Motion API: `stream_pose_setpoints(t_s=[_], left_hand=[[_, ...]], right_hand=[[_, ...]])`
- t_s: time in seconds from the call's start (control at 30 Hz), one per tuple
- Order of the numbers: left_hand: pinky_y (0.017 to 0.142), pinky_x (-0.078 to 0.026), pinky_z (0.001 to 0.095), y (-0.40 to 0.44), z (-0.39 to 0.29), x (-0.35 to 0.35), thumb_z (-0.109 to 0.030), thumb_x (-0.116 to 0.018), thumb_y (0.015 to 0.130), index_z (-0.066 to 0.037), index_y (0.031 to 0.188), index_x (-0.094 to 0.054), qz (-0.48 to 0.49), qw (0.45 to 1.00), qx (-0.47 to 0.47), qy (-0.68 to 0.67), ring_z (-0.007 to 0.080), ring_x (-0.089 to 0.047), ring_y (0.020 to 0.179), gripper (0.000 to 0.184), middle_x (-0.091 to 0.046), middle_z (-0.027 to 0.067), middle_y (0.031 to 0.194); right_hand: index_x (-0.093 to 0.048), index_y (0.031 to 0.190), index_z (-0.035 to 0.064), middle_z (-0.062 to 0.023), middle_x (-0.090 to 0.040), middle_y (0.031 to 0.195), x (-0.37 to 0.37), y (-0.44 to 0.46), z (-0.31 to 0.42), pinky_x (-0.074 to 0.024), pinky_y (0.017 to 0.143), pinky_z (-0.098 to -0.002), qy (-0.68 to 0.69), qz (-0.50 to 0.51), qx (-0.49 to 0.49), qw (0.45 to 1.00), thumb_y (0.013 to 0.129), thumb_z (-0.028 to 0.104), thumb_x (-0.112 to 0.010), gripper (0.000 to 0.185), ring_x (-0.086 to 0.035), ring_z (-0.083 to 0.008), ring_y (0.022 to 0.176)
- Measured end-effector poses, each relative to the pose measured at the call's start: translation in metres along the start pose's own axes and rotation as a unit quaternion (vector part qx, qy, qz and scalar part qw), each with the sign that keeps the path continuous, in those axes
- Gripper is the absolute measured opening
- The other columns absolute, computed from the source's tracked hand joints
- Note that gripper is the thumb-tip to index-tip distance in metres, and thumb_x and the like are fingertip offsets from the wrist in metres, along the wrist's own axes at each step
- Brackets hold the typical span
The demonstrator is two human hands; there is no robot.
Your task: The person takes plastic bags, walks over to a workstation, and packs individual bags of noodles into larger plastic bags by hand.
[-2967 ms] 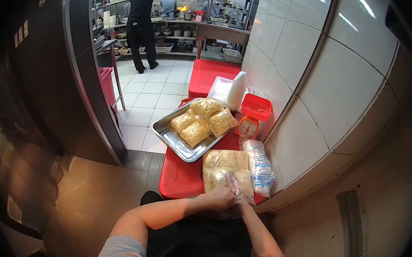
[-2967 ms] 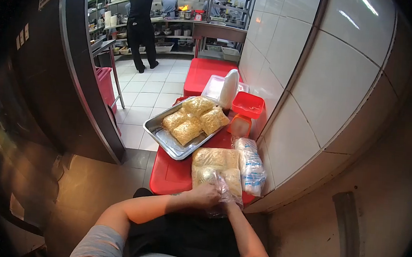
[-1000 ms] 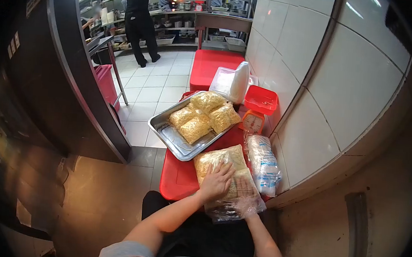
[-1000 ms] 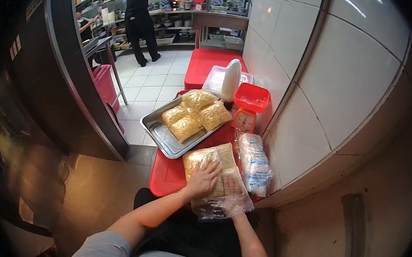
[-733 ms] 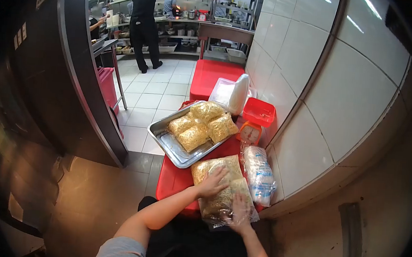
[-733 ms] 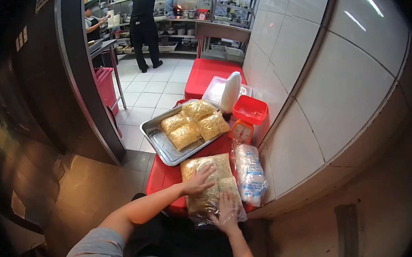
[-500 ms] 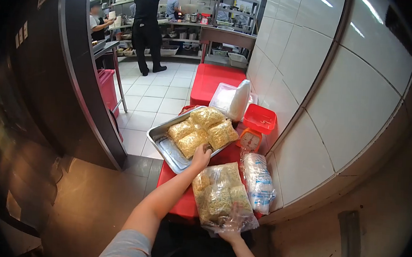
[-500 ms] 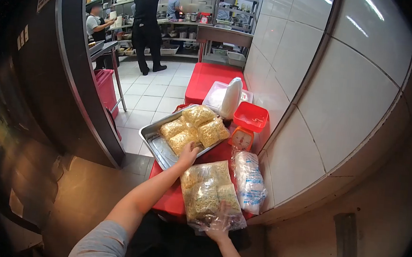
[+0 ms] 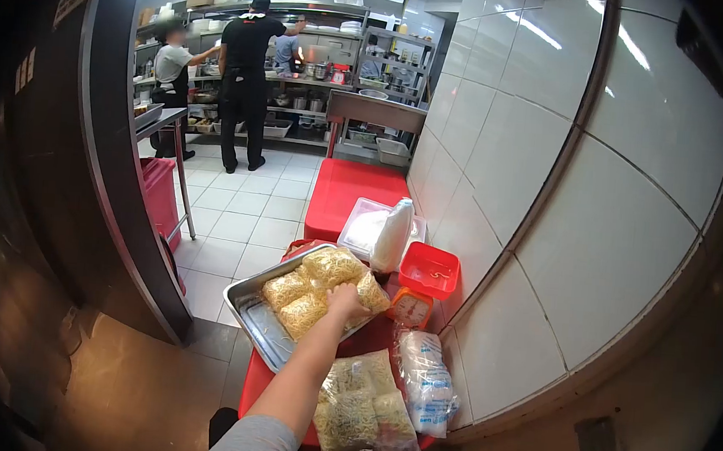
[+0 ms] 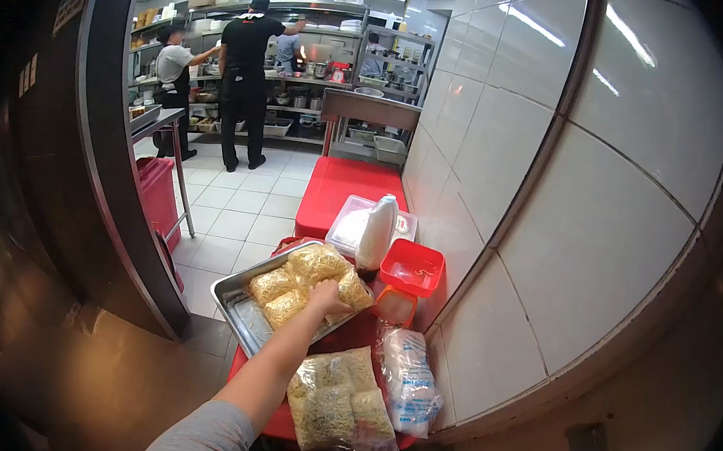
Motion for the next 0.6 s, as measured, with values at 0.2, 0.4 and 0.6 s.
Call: stream_pose_setpoints(t_s=[0.2, 0.4, 0.6], left_hand=[[0.088, -0.048, 0.0408, -0.007, 0.016, -0.01, -0.048, -0.08, 0.058, -0.006, 0.111, -0.059, -0.048, 0.994, -0.078, -0.065, 0.0293, -0.06, 0.104, 0.071, -0.063, 0.0163, 0.109], [0.081, -0.052, 0.0366, -0.054, 0.058, 0.02, -0.033, -0.084, 0.06, -0.004, 0.11, -0.059, -0.195, 0.923, -0.04, -0.329, 0.0258, -0.066, 0.09, 0.063, -0.067, 0.0154, 0.1], [0.081, -0.052, 0.0315, -0.166, 0.06, 0.054, -0.001, -0.077, 0.068, -0.001, 0.112, -0.056, -0.137, 0.735, -0.114, -0.654, 0.0153, -0.063, 0.089, 0.05, -0.066, 0.0071, 0.1]], right_hand=[[-0.048, 0.129, -0.0012, -0.0203, -0.043, 0.13, 0.0, 0.003, -0.002, -0.0298, 0.105, -0.0444, -0.008, 0.001, 0.001, 1.0, 0.079, 0.033, -0.07, 0.064, -0.035, -0.0373, 0.127], [-0.051, 0.127, -0.0011, -0.0196, -0.054, 0.123, 0.005, -0.008, -0.004, -0.0339, 0.104, -0.0409, -0.01, -0.001, 0.021, 1.0, 0.082, 0.028, -0.068, 0.056, -0.044, -0.0351, 0.124], [-0.048, 0.131, 0.0003, -0.0178, -0.053, 0.13, 0.13, -0.01, 0.084, -0.0293, 0.108, -0.039, 0.414, 0.414, 0.026, 0.81, 0.087, 0.026, -0.065, 0.053, -0.043, -0.0292, 0.128]])
Point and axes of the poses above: each hand's wrist, its own y-axis towards the middle knuckle, its own x-axis out of the back of the hand, z = x × y, the point moved 7 cm from there along y, towards the middle knuckle
